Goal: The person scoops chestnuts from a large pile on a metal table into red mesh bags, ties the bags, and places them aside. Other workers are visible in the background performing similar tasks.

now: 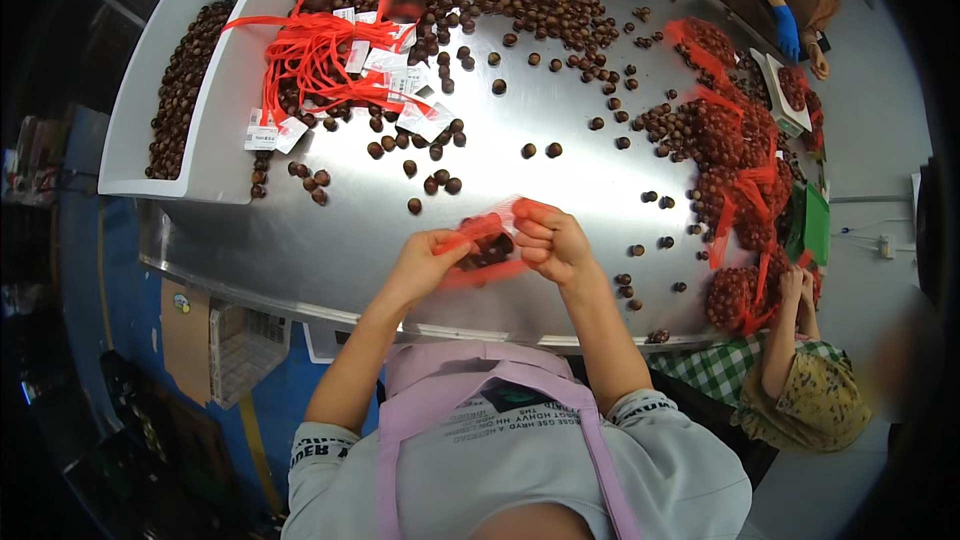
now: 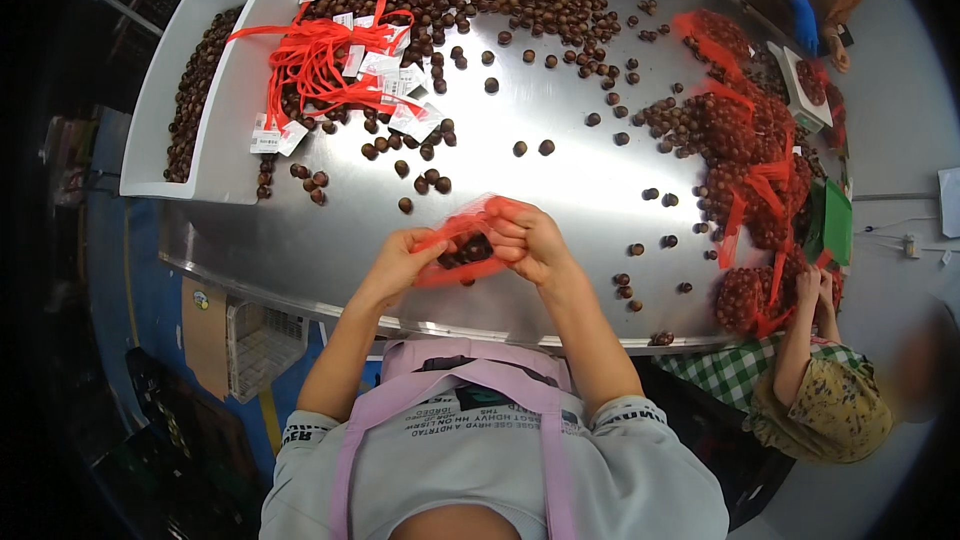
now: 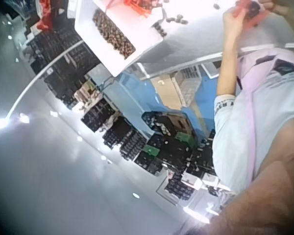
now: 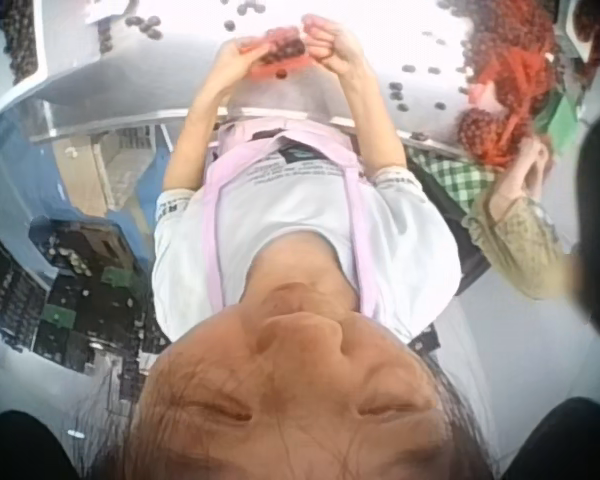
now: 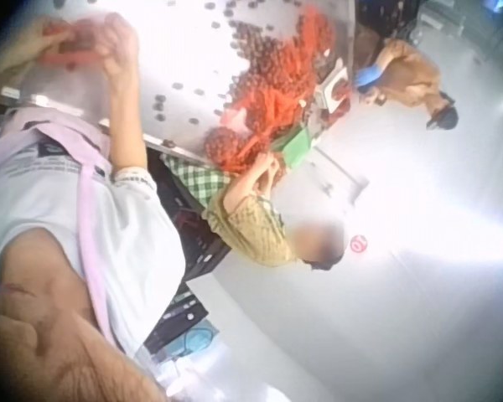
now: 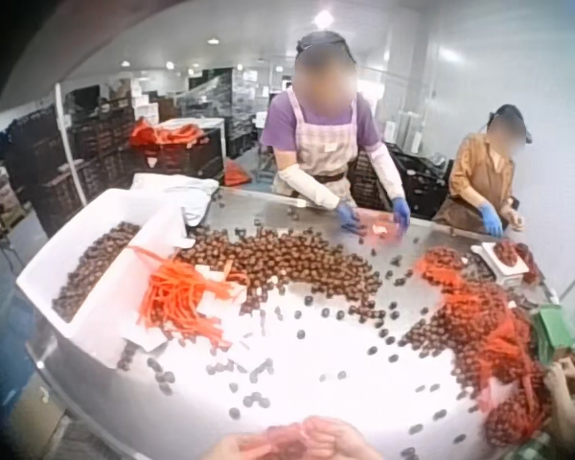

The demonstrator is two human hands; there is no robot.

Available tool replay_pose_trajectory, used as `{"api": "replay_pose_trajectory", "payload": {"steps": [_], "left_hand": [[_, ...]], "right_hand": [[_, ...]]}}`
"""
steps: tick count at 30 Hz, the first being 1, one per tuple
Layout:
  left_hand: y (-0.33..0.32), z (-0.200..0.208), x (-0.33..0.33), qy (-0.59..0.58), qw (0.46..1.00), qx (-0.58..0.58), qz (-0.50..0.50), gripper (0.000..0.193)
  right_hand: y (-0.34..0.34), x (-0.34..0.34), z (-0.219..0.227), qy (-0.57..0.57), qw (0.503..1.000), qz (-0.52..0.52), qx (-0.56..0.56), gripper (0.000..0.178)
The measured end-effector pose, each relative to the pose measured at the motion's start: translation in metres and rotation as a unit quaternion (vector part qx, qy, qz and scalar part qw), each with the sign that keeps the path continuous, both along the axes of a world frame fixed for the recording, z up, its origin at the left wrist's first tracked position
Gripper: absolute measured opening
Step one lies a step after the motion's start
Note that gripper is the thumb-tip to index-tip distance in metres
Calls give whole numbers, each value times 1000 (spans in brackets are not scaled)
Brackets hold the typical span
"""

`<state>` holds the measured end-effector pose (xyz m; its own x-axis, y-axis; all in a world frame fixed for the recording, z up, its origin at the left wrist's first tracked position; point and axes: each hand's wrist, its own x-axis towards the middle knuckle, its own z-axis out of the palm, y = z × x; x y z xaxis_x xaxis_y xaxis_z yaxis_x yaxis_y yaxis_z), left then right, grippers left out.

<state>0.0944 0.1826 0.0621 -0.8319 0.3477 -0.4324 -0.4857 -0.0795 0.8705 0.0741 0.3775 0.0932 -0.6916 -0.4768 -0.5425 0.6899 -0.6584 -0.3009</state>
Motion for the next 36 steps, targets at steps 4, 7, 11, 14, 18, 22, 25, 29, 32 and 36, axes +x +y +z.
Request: {"api": "replay_pose_trajectory", "payload": {"steps": [4,7,11,14,18,22,25,29,32,36], "left_hand": [[25,28,-15,-216,942,252,-57,25],[72,9,-26,-297,863,403,-67,25],[139,-46,-57,-345,756,550,-78,32],[180,-56,-92,-395,761,514,-23,33],[207,-67,-145,-427,726,538,28,37],[213,-57,-199,-428,723,534,93,38],[206,-71,-234,-412,703,553,172,33],[178,-81,-259,-473,618,579,242,24],[176,-84,-260,-488,549,613,290,27],[166,-92,-273,-478,507,634,334,30]], "right_hand": [[57,7,-2,3,965,-128,-231,21],[91,7,18,-33,929,-243,-276,26],[139,-6,9,-7,918,-352,-183,38],[173,-37,-15,-38,902,-419,-98,41],[223,-108,-80,-63,904,-421,50,37],[237,-186,-130,-100,913,-351,182,24],[178,-247,-114,-63,873,-292,386,15],[163,-301,-117,6,903,-120,413,16],[154,-333,-125,40,923,-38,381,16],[80,-357,-102,58,891,-1,450,19]]}}
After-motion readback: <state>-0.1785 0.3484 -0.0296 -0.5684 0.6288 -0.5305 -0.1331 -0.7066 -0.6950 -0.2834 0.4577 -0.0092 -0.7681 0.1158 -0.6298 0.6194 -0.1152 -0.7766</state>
